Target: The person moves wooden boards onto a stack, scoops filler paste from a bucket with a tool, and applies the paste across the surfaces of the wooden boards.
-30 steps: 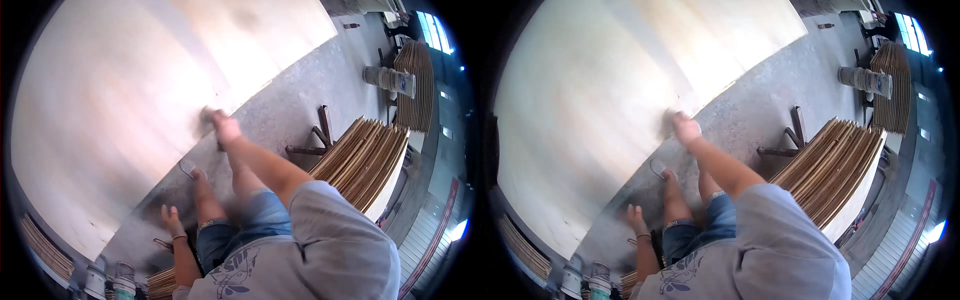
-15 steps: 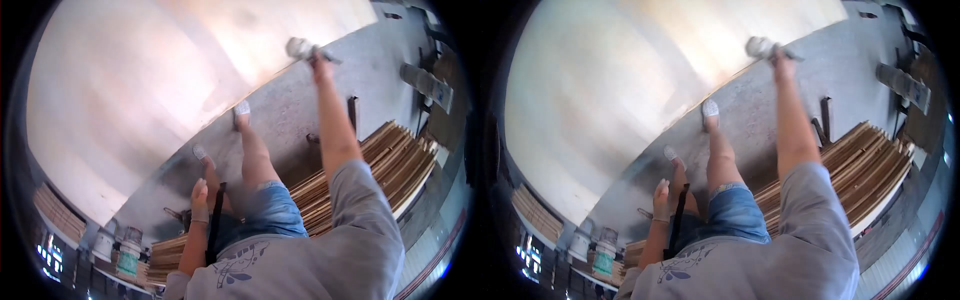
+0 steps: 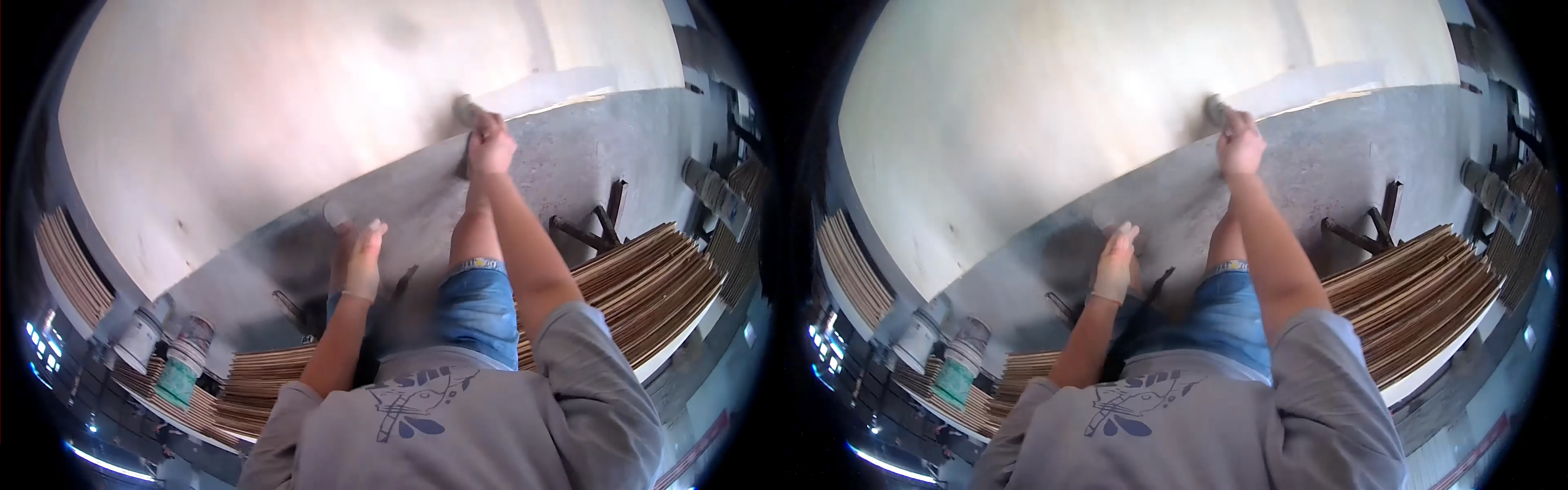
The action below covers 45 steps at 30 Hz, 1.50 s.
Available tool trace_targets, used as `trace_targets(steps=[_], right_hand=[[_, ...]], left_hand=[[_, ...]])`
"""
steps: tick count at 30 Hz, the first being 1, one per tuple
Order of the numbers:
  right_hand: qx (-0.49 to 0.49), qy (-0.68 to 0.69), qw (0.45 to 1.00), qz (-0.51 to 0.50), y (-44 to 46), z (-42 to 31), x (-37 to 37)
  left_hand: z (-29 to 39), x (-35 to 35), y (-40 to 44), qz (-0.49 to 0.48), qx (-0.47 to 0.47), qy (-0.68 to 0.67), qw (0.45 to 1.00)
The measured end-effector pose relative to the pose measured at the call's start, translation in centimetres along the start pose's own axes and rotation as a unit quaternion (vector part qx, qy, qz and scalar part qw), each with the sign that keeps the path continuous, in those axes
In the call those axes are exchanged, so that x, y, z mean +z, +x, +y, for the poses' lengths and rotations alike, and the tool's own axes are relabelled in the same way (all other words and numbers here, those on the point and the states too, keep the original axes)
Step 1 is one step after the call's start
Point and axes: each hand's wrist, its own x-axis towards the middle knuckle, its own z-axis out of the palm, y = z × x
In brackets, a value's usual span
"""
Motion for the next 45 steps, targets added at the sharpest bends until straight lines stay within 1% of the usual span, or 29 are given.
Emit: trace_targets(steps=[3, 6, 7, 9, 11, 13, 14, 15, 17, 18, 19, 21, 22, 23, 24, 25, 26, 27, 28, 29, 30, 33, 35, 37, 38, 41, 42, 44, 45], right_hand=[[-0.058, -0.030, 0.993, -0.096, -9.2, -10.1, 4.4], [-0.096, -0.026, 0.986, -0.131, -14.6, -15.9, 8.9], [-0.078, 0.005, 0.988, -0.130, -14.8, -17.4, 8.9], [0.111, 0.107, 0.964, -0.216, -14.9, -19.9, 9.2], [0.069, 0.261, 0.929, -0.255, -15.8, -19.5, 10.6], [0.144, 0.425, 0.846, -0.289, -15.8, -26.6, 8.8], [0.163, 0.441, 0.831, -0.297, -14.9, -30.2, 8.9], [0.183, 0.455, 0.817, -0.303, -13.6, -33.2, 9.5], [0.064, 0.475, 0.821, -0.309, -9.7, -38.8, 12.7], [-0.006, 0.460, 0.836, -0.300, -7.3, -41.0, 14.7], [-0.003, 0.471, 0.835, -0.284, -5.2, -44.3, 16.7], [0.027, 0.554, 0.785, -0.277, 0.0, -50.6, 21.2], [0.054, 0.555, 0.791, -0.251, 2.7, -53.4, 23.4], [0.081, 0.604, 0.754, -0.246, 5.9, -55.2, 26.6], [0.094, 0.643, 0.693, -0.312, 9.2, -56.7, 29.1], [0.148, 0.649, 0.672, -0.326, 12.3, -58.4, 31.9], [0.125, 0.582, 0.747, -0.295, 15.1, -59.4, 34.7], [0.044, 0.439, 0.868, -0.227, 17.8, -60.2, 37.6], [-0.077, 0.261, 0.949, -0.160, 20.9, -60.3, 39.0], [-0.130, 0.187, 0.964, -0.134, 23.1, -61.7, 40.6], [-0.278, -0.042, 0.956, -0.085, 22.6, -64.4, 38.5], [-0.359, -0.122, 0.903, -0.200, 21.4, -66.3, 36.9], [-0.432, -0.095, 0.877, -0.189, 16.9, -63.4, 35.3], [-0.460, -0.054, 0.857, -0.225, 10.6, -58.5, 32.9], [-0.455, -0.049, 0.857, -0.238, 6.6, -55.4, 31.5], [-0.360, -0.050, 0.884, -0.293, -8.9, -49.3, 26.3], [-0.357, -0.032, 0.889, -0.284, -13.8, -47.0, 25.0], [-0.309, -0.073, 0.917, -0.243, -23.0, -42.9, 23.9], [-0.232, -0.074, 0.938, -0.246, -26.9, -42.5, 23.4]], left_hand=[[0.9, -10.1, -1.3, 0.075, -0.021, -0.066, 0.995], [3.0, -21.6, -3.0, 0.177, -0.002, -0.048, 0.983], [4.1, -25.2, -3.4, 0.207, -0.005, -0.033, 0.978], [4.9, -32.5, -3.0, 0.249, 0.061, 0.028, 0.966], [5.4, -40.0, 0.4, 0.321, 0.105, 0.129, 0.932], [7.5, -46.5, 4.2, 0.392, 0.112, 0.175, 0.896], [9.3, -49.0, 6.5, 0.420, 0.120, 0.199, 0.877], [11.9, -50.0, 8.4, 0.457, 0.069, 0.251, 0.851], [16.5, -50.5, 11.2, 0.516, -0.048, 0.339, 0.785], [16.8, -51.6, 13.1, 0.481, -0.050, 0.316, 0.817], [16.1, -52.0, 14.4, 0.478, -0.068, 0.334, 0.809], [15.2, -52.0, 17.2, 0.481, -0.094, 0.358, 0.795], [16.2, -51.1, 16.6, 0.482, -0.076, 0.298, 0.820], [15.1, -50.9, 16.4, 0.470, -0.083, 0.296, 0.827], [14.5, -51.3, 16.3, 0.464, -0.085, 0.292, 0.832], [15.2, -51.8, 17.0, 0.464, -0.077, 0.284, 0.836], [15.9, -51.8, 17.1, 0.461, -0.087, 0.280, 0.838], [16.2, -51.7, 16.8, 0.455, -0.102, 0.280, 0.839], [16.4, -51.8, 16.7, 0.447, -0.122, 0.284, 0.840], [16.5, -52.4, 16.8, 0.452, -0.118, 0.287, 0.836], [16.5, -52.6, 17.1, 0.452, -0.117, 0.293, 0.834], [15.5, -52.3, 16.9, 0.437, -0.122, 0.295, 0.841], [15.8, -52.6, 17.0, 0.431, -0.116, 0.280, 0.850], [16.5, -52.5, 16.9, 0.430, -0.114, 0.267, 0.855], [16.6, -52.3, 16.5, 0.427, -0.114, 0.264, 0.857], [16.5, -52.6, 16.4, 0.416, -0.082, 0.236, 0.874], [16.5, -52.7, 16.3, 0.408, -0.092, 0.250, 0.873], [17.6, -53.0, 16.5, 0.397, -0.098, 0.248, 0.878], [17.6, -52.8, 16.2, 0.389, -0.106, 0.236, 0.884]])
